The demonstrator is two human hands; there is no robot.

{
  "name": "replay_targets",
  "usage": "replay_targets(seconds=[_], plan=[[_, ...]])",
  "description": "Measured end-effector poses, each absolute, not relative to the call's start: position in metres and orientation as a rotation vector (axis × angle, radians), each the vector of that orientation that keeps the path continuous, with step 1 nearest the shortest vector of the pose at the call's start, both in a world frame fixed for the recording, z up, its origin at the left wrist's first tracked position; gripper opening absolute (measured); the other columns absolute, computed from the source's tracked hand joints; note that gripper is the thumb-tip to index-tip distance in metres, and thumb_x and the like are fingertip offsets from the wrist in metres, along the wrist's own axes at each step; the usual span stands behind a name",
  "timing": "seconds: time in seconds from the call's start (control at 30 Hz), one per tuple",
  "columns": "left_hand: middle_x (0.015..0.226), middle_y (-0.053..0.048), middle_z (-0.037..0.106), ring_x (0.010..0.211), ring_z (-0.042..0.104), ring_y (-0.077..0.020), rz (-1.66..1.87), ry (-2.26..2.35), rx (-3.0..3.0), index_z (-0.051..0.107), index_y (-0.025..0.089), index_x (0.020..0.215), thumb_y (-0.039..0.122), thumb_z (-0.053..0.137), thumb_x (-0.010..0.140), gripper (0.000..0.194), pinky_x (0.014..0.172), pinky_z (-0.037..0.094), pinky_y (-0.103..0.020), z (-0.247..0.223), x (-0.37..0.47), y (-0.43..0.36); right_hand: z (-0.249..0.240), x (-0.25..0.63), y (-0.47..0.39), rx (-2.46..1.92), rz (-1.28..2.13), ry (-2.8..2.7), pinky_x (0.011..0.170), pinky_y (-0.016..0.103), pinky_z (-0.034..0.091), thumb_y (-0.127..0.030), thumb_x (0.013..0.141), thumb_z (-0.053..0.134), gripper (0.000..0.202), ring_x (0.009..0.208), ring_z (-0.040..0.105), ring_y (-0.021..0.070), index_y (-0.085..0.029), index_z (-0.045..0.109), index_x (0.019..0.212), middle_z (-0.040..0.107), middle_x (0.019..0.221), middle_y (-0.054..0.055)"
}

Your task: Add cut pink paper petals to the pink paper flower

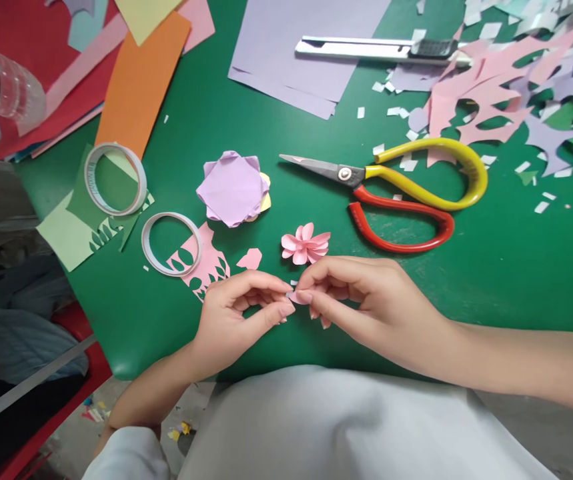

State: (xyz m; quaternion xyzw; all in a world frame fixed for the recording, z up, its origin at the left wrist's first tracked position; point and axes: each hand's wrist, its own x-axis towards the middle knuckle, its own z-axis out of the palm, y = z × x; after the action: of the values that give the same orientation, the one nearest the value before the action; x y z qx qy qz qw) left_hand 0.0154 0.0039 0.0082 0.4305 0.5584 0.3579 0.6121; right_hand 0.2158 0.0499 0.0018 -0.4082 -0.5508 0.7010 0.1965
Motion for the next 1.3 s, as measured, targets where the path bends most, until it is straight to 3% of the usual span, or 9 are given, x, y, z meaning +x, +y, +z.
replay_targets(seconds=[0.3, 0.83, 1.13, 1.3], plan=[[0.072, 0.000, 0.067, 0.063, 0.058, -0.0091, 0.818, 1.303, 1.242, 0.078, 0.022, 0.089, 0.018, 0.077, 0.085, 0.006, 0.054, 0.050, -0.018, 0.0045, 0.0126, 0.0061, -0.0008, 0.2146, 0.0480, -1.096, 1.759, -1.680, 0.050, 0.017, 0.045, -0.013, 0.093, 0.058, 0.012, 0.061, 0.062, 0.0076, -0.018, 0.066, 0.085, 0.069, 0.074, 0.000], [0.072, 0.000, 0.062, 0.064, 0.058, -0.0082, 0.820, 1.303, 1.155, 0.076, 0.020, 0.088, 0.018, 0.076, 0.085, 0.004, 0.048, 0.046, -0.014, 0.0069, 0.0153, 0.0061, 0.0003, 0.2144, 0.0495, -1.088, 1.823, -1.643, 0.055, 0.017, 0.045, -0.015, 0.094, 0.059, 0.014, 0.060, 0.058, 0.0068, -0.018, 0.064, 0.081, 0.066, 0.070, -0.002], [0.073, 0.001, 0.063, 0.064, 0.058, -0.0080, 0.915, 1.363, 1.290, 0.072, 0.019, 0.081, 0.015, 0.076, 0.084, 0.007, 0.055, 0.050, -0.018, 0.0037, 0.0209, 0.0008, 0.0003, 0.2144, 0.0451, -1.027, 1.744, -1.703, 0.056, 0.017, 0.045, -0.013, 0.094, 0.058, 0.013, 0.060, 0.057, 0.0063, -0.019, 0.066, 0.084, 0.067, 0.070, -0.003], [0.075, 0.000, 0.062, 0.066, 0.058, -0.0091, 0.929, 1.370, 1.288, 0.070, 0.019, 0.082, 0.015, 0.075, 0.084, 0.007, 0.050, 0.049, -0.015, 0.0024, 0.0215, -0.0011, -0.0011, 0.2140, 0.0443, -1.020, 1.638, -1.760, 0.058, 0.019, 0.046, -0.013, 0.094, 0.057, 0.014, 0.062, 0.058, 0.0078, -0.019, 0.066, 0.086, 0.068, 0.073, -0.002]])
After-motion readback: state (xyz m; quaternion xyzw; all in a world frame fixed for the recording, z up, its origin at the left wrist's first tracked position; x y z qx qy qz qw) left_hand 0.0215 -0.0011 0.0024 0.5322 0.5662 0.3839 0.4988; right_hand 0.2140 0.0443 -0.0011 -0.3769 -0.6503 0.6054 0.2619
